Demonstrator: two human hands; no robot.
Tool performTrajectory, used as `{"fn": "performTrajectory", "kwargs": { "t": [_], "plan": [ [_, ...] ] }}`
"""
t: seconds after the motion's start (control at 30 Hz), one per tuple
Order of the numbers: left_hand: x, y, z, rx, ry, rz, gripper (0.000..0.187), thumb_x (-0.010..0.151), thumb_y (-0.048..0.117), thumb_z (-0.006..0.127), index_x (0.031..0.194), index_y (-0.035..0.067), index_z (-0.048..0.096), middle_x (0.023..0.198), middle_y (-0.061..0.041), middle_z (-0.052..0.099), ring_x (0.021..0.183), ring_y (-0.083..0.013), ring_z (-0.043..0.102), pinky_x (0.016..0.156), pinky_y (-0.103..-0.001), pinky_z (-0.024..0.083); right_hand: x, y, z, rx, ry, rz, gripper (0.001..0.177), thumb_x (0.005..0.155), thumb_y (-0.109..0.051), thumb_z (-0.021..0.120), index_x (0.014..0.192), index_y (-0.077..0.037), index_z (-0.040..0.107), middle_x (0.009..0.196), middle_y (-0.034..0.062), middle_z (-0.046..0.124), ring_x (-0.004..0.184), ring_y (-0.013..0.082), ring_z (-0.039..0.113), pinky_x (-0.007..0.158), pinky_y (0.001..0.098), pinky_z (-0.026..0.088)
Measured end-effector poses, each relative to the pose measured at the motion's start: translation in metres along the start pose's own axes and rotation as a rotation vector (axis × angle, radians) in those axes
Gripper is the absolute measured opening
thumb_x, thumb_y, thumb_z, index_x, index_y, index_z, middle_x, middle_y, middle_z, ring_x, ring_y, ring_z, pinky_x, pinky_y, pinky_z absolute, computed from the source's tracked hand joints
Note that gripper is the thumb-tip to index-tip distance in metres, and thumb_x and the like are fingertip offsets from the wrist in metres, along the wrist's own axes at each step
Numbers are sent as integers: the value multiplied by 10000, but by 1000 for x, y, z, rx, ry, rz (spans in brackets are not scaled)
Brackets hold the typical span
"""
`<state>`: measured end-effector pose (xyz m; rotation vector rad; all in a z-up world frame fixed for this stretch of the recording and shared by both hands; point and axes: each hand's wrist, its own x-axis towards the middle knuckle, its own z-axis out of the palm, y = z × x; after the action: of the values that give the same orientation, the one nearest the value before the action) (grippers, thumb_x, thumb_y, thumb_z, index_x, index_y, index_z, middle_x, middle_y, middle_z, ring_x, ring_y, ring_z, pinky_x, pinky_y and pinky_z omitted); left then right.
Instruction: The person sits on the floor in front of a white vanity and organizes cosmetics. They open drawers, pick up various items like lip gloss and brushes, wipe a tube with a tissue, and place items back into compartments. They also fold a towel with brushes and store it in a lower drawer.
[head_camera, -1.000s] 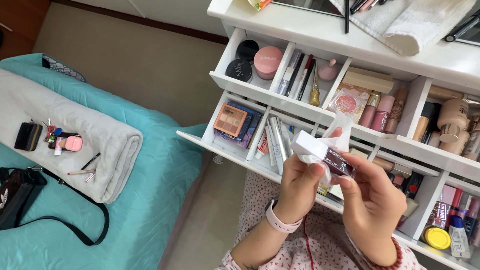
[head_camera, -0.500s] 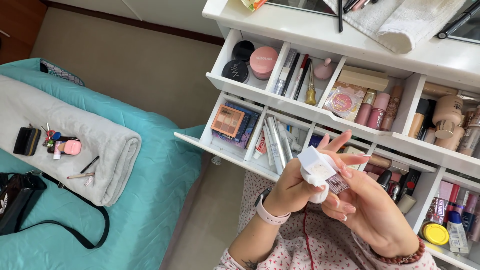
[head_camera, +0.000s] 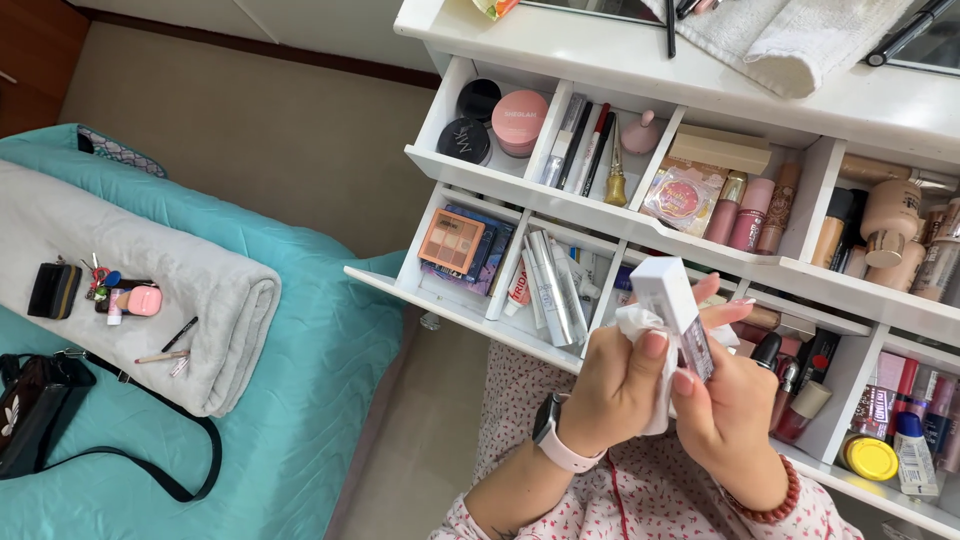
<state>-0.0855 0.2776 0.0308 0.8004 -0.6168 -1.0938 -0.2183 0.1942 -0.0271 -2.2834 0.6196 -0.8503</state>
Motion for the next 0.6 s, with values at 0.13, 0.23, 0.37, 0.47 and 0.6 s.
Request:
{"fn": "performTrajectory", "kwargs": {
  "t": [0.13,0.23,0.37,0.47,0.6],
  "plan": [
    [-2,11,6,643,-12,288,664,1168,520,198,1325,33,622,1363,-102,688,1503,-285,548,1333,-477,310,1,-7,-5,115,-5,115,332,937,-221,558,1155,-6,687,588,78,590,518,221,622,549,332,475],
    [-2,12,6,764,-22,320,673,1159,498,150,1299,39,623,1379,-107,665,1494,-301,509,1386,-502,134,-2,-7,-6,114,-25,186,252,938,-201,562,1063,-22,687,577,86,588,504,215,633,537,334,480],
    [-4,-1,-3,503,-61,199,675,1168,559,234,1481,29,512,1520,-140,599,1581,-260,402,1313,-417,328,11,-19,-11,7,-65,232,280,890,-210,642,1088,-21,696,568,114,610,486,234,635,502,361,481],
    [-3,8,-3,75,-51,52,686,1046,552,328,1527,66,377,1489,-139,551,1466,-278,460,1285,-513,291,12,-32,-18,-147,-110,29,302,835,-255,738,971,-8,629,705,166,623,589,334,618,535,416,478],
    [-3,6,-10,267,-53,272,743,1113,586,272,1452,-58,424,1433,-221,579,1597,-227,302,1381,-457,156,10,-35,-21,-152,-201,36,383,787,-247,779,1030,15,641,627,142,605,522,323,612,495,428,481]
  ]
}}
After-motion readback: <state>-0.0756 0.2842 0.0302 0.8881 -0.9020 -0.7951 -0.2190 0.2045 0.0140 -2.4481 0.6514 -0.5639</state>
